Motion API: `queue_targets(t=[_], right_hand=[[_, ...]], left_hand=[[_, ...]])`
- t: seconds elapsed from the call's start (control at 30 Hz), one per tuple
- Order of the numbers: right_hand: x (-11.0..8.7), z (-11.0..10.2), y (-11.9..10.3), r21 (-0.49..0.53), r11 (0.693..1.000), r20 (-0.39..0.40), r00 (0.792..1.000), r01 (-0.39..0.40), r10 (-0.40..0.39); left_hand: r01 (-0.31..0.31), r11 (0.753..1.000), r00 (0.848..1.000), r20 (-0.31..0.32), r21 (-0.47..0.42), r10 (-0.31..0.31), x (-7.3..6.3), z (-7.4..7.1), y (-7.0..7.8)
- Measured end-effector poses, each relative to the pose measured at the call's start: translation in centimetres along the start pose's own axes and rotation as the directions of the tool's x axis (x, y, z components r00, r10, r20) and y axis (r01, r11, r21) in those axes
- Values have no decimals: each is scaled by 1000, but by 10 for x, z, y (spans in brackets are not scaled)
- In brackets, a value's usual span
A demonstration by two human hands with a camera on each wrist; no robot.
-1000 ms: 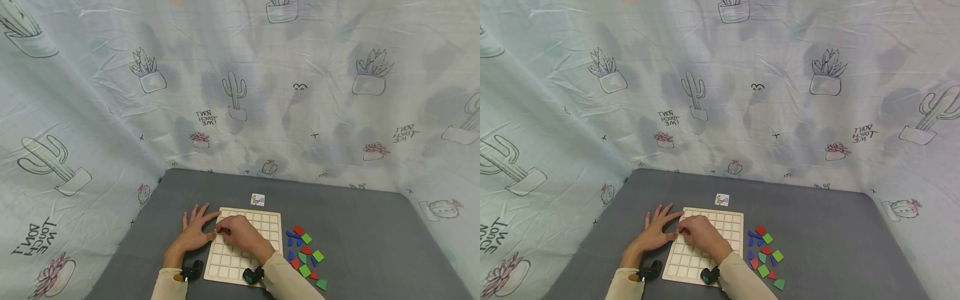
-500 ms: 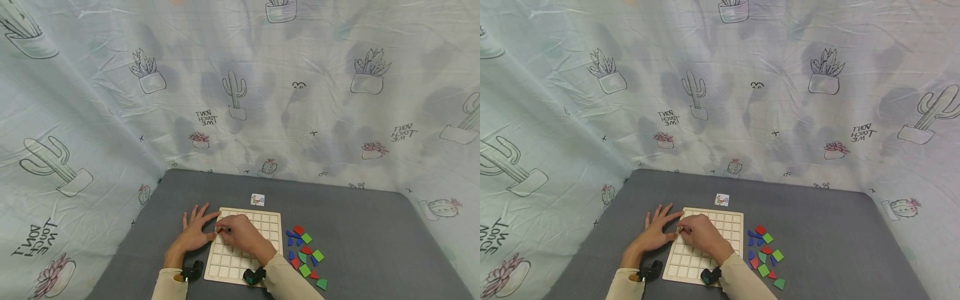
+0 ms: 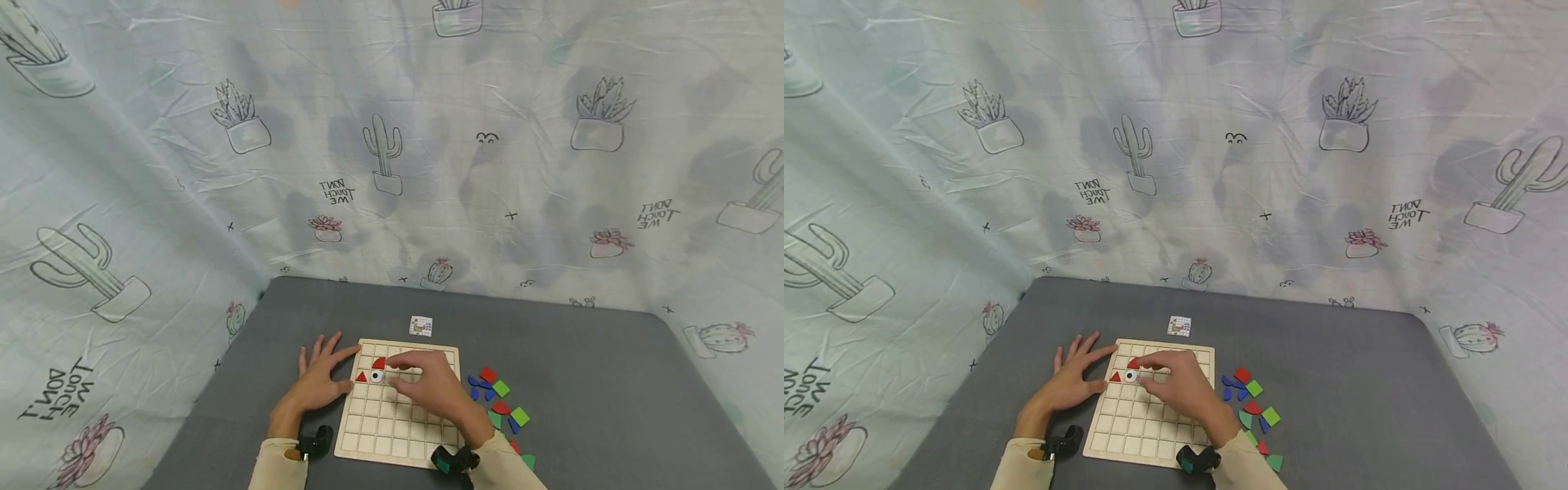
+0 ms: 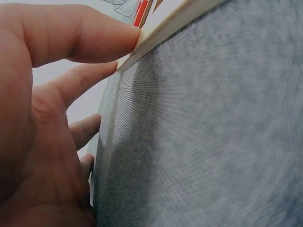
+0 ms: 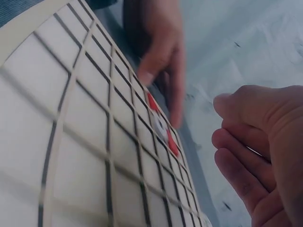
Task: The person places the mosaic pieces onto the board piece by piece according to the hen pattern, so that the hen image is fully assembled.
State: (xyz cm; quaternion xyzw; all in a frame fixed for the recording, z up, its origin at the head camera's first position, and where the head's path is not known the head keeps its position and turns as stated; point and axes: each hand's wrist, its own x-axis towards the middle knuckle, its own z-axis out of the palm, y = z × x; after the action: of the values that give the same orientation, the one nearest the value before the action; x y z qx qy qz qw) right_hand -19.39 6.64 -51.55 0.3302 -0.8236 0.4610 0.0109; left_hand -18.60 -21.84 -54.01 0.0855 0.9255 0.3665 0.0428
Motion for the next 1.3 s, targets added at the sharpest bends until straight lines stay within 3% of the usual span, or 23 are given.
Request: queue_targets(t=[0.27,0.4,0.67,0.93,1.3], right_hand=[[-48,-42,16,-90,995,-121,992,-48,37],[-75,-62,27,-112,988,-169,982,-108,88],[-123,-96,49,-99,978,-254,955,-185,154],[-148,-115,60,-173,953,-277,941,-250,196],[-173,-120,60,-173,967,-272,953,-189,137]], left_hand=[[-15,1000,1000,-2,-20,15,0,1,-1],[-13,1000,1000,-1,-22,13,0,1,-2],[-6,1000,1000,5,-14,6,0,2,-3],[-3,1000,1000,12,-20,3,1,-1,0],[4,1000,1000,13,-20,-4,-1,-1,1]])
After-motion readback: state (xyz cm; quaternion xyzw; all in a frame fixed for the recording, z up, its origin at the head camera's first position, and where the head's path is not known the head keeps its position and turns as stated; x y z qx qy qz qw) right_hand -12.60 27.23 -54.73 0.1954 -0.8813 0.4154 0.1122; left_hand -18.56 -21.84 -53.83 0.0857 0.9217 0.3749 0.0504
